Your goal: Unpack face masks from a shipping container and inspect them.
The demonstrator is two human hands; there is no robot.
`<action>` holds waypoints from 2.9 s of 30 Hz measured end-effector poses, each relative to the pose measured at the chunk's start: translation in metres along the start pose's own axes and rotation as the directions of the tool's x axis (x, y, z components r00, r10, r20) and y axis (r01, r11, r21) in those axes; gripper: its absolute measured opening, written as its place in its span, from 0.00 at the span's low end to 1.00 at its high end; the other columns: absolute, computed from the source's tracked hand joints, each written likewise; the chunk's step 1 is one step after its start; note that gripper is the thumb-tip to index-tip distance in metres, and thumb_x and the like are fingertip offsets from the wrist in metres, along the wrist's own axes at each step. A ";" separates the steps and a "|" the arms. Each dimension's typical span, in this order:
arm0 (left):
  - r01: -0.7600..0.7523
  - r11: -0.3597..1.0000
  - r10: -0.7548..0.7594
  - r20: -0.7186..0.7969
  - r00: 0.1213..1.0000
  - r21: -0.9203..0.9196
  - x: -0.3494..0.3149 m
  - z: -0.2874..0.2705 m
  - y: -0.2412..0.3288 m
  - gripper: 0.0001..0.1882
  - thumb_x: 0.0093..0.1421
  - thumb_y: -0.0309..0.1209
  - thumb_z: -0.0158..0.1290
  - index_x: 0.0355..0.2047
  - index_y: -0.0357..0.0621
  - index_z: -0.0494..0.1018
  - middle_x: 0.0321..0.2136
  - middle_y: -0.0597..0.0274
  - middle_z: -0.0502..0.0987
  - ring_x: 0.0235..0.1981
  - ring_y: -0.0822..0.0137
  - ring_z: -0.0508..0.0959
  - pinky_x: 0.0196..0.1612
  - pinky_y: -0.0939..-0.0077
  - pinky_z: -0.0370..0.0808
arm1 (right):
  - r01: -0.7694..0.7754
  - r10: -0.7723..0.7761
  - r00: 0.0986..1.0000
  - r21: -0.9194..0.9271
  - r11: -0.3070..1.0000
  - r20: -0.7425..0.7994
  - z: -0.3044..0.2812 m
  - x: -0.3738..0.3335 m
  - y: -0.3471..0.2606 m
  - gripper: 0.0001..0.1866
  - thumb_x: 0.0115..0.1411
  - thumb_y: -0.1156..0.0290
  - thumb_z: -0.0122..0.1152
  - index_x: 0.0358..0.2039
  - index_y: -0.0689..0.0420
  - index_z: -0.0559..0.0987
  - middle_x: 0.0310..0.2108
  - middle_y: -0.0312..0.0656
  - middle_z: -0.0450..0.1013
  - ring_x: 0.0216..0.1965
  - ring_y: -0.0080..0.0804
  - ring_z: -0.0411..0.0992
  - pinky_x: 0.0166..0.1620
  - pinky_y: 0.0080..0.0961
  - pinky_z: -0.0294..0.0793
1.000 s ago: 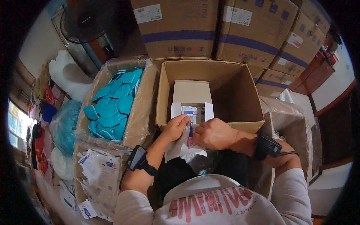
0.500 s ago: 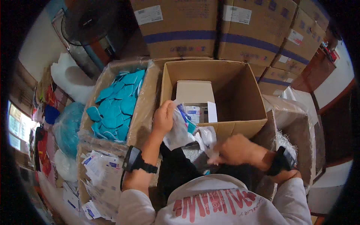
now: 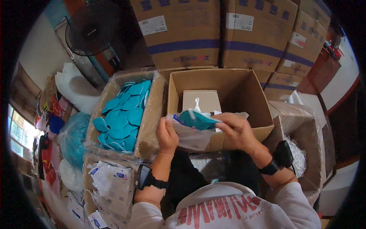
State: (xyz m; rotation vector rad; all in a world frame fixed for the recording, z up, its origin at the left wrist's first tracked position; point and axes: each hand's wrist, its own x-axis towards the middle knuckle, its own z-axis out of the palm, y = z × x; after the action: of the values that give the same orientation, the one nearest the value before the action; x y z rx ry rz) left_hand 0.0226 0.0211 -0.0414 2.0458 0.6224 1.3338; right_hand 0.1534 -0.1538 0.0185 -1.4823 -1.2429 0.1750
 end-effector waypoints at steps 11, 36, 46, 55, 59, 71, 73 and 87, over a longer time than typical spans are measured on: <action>-0.063 0.996 0.058 0.090 0.994 0.056 -0.014 -0.021 -0.024 0.09 0.59 0.29 0.39 0.32 0.35 0.66 0.25 0.46 0.71 0.28 0.47 0.71 0.30 0.63 0.67 | -0.005 0.406 0.873 0.827 0.562 -0.270 -0.059 0.039 -0.007 0.12 0.60 0.64 0.47 0.41 0.56 0.66 0.34 0.34 0.69 0.34 0.26 0.70 0.39 0.24 0.70; -0.447 0.888 0.457 0.108 0.883 -0.106 -0.005 -0.054 0.004 0.13 0.46 0.17 0.45 0.33 0.42 0.69 0.33 0.56 0.75 0.34 0.55 0.75 0.39 0.65 0.71 | -0.132 0.258 0.614 -0.225 0.965 0.746 0.030 0.065 -0.022 0.12 0.55 0.68 0.48 0.38 0.57 0.74 0.29 0.50 0.73 0.32 0.46 0.71 0.36 0.36 0.70; -0.146 0.988 0.136 0.161 0.977 0.050 -0.025 -0.083 -0.008 0.08 0.52 0.22 0.44 0.33 0.38 0.71 0.34 0.51 0.75 0.35 0.54 0.75 0.39 0.69 0.71 | 0.269 0.231 0.644 -0.498 0.824 0.729 0.080 0.046 -0.022 0.11 0.53 0.64 0.53 0.35 0.54 0.76 0.25 0.49 0.72 0.28 0.49 0.70 0.34 0.33 0.69; 0.449 0.824 -0.171 -0.604 0.779 0.345 -0.094 -0.314 -0.200 0.17 0.61 0.36 0.38 0.40 0.34 0.67 0.33 0.51 0.71 0.34 0.58 0.71 0.42 0.69 0.67 | -0.376 0.600 0.792 0.683 0.626 -0.114 0.009 0.085 -0.010 0.10 0.57 0.59 0.51 0.26 0.51 0.68 0.15 0.27 0.62 0.12 0.14 0.58 0.14 0.12 0.56; 0.594 0.601 -0.035 -0.725 0.688 0.534 -0.100 -0.348 -0.148 0.18 0.62 0.36 0.36 0.43 0.36 0.66 0.35 0.50 0.71 0.34 0.57 0.71 0.44 0.66 0.67 | -0.537 0.633 0.774 0.549 0.640 0.018 -0.031 0.048 0.041 0.14 0.55 0.53 0.53 0.23 0.48 0.68 0.12 0.26 0.61 0.09 0.15 0.57 0.11 0.13 0.52; 0.316 0.104 0.091 -0.326 0.941 0.943 -0.209 -0.398 -0.256 0.21 0.56 0.30 0.38 0.50 0.35 0.61 0.47 0.51 0.66 0.50 0.52 0.64 0.55 0.63 0.56 | -0.598 0.574 0.800 0.304 0.742 0.173 0.001 0.022 0.040 0.08 0.55 0.66 0.55 0.22 0.54 0.70 0.17 0.31 0.66 0.18 0.18 0.65 0.20 0.17 0.64; 0.573 0.531 -0.176 -0.581 0.795 0.624 -0.132 -0.350 -0.201 0.20 0.58 0.31 0.37 0.49 0.35 0.61 0.48 0.53 0.66 0.49 0.56 0.65 0.54 0.66 0.58 | -0.484 0.461 0.835 0.003 0.875 0.300 -0.003 0.021 0.031 0.09 0.56 0.69 0.54 0.21 0.57 0.70 0.18 0.33 0.67 0.20 0.19 0.67 0.22 0.19 0.66; 0.448 0.624 -0.161 0.455 0.876 -0.641 -0.064 -0.009 0.017 0.40 0.50 0.49 0.54 0.55 0.40 0.50 0.52 0.53 0.60 0.53 0.61 0.61 0.55 0.66 0.56 | -0.386 0.419 0.878 -0.178 0.905 0.232 -0.058 0.005 -0.006 0.10 0.55 0.72 0.49 0.37 0.59 0.74 0.27 0.47 0.73 0.28 0.34 0.72 0.33 0.28 0.69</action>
State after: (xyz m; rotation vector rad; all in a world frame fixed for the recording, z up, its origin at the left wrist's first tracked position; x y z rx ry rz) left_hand -0.0096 -0.0312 -0.0672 1.3574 0.1898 0.7705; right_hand 0.1921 -0.1874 0.0459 -1.8673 -1.1521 0.6017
